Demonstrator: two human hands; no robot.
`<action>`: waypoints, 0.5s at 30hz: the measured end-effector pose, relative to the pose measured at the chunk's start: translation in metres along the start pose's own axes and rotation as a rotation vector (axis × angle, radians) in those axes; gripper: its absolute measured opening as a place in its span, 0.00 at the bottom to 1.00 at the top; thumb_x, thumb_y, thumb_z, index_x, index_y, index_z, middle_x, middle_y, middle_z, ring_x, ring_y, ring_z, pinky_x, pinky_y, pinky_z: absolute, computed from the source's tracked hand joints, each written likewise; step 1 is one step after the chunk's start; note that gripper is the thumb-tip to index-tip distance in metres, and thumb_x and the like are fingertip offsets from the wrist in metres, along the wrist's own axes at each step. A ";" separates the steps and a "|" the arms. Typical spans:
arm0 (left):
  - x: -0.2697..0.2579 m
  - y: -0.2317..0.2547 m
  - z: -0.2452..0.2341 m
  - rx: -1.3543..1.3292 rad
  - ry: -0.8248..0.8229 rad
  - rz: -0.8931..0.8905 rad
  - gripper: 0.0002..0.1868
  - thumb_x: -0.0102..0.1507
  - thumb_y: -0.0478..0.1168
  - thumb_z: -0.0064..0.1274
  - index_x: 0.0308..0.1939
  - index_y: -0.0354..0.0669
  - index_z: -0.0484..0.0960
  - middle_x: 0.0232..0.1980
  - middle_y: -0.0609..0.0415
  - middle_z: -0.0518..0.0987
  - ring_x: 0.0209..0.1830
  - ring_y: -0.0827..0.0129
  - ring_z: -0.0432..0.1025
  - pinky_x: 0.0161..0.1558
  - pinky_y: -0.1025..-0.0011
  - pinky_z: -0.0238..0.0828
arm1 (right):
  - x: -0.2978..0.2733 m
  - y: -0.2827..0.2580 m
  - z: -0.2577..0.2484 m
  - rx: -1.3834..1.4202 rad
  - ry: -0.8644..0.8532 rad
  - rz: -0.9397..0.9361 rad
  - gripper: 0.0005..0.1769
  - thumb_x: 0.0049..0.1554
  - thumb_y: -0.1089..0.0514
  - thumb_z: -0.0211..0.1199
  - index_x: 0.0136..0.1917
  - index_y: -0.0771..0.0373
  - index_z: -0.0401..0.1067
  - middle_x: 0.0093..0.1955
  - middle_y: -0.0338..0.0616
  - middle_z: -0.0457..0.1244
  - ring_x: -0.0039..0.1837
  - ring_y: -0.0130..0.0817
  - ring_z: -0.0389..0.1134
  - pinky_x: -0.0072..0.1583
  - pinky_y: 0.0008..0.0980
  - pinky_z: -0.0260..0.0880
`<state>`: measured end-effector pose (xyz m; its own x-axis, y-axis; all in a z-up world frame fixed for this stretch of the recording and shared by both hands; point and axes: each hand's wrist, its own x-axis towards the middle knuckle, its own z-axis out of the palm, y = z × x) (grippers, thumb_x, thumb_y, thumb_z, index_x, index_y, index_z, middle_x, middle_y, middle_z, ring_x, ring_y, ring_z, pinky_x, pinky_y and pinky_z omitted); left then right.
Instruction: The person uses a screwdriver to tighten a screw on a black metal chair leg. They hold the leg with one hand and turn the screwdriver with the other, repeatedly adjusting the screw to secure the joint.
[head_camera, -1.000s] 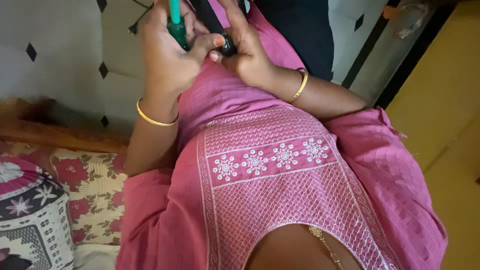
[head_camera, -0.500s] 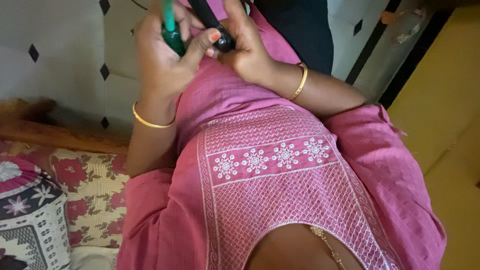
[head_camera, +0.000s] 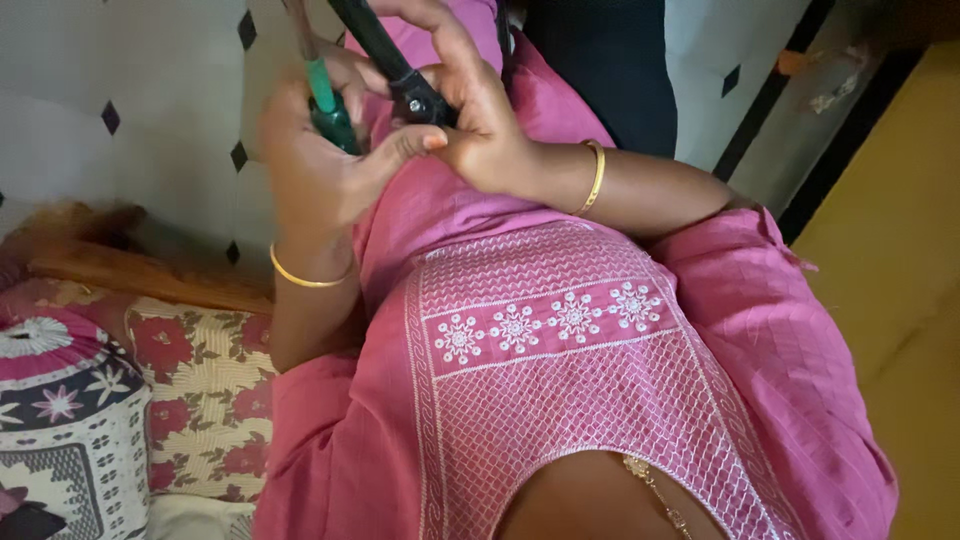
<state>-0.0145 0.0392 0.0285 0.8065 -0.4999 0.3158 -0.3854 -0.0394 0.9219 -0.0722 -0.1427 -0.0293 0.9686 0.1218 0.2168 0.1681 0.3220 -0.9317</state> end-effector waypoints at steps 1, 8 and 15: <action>0.000 0.004 -0.001 0.046 0.014 -0.041 0.28 0.57 0.43 0.81 0.43 0.38 0.73 0.32 0.59 0.66 0.28 0.75 0.58 0.32 0.76 0.56 | 0.002 -0.006 0.000 -0.005 -0.012 0.002 0.46 0.68 0.67 0.68 0.82 0.56 0.36 0.59 0.48 0.69 0.45 0.24 0.67 0.47 0.23 0.64; 0.004 0.030 -0.017 0.149 0.011 -0.045 0.30 0.57 0.44 0.84 0.45 0.37 0.75 0.27 0.62 0.66 0.24 0.78 0.60 0.30 0.78 0.55 | 0.012 -0.030 0.015 -0.007 -0.033 0.027 0.43 0.66 0.65 0.62 0.82 0.58 0.36 0.75 0.45 0.55 0.44 0.20 0.64 0.45 0.22 0.62; -0.005 0.008 -0.005 -0.152 -0.088 -0.272 0.30 0.57 0.31 0.80 0.44 0.41 0.68 0.37 0.62 0.70 0.33 0.78 0.72 0.37 0.78 0.76 | -0.005 -0.004 0.013 0.166 -0.087 0.089 0.46 0.63 0.76 0.57 0.82 0.53 0.36 0.63 0.44 0.63 0.51 0.26 0.67 0.51 0.25 0.69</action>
<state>-0.0197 0.0455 0.0347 0.8266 -0.5614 0.0388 -0.0844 -0.0556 0.9949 -0.0806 -0.1325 -0.0226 0.9575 0.2353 0.1669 0.0428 0.4561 -0.8889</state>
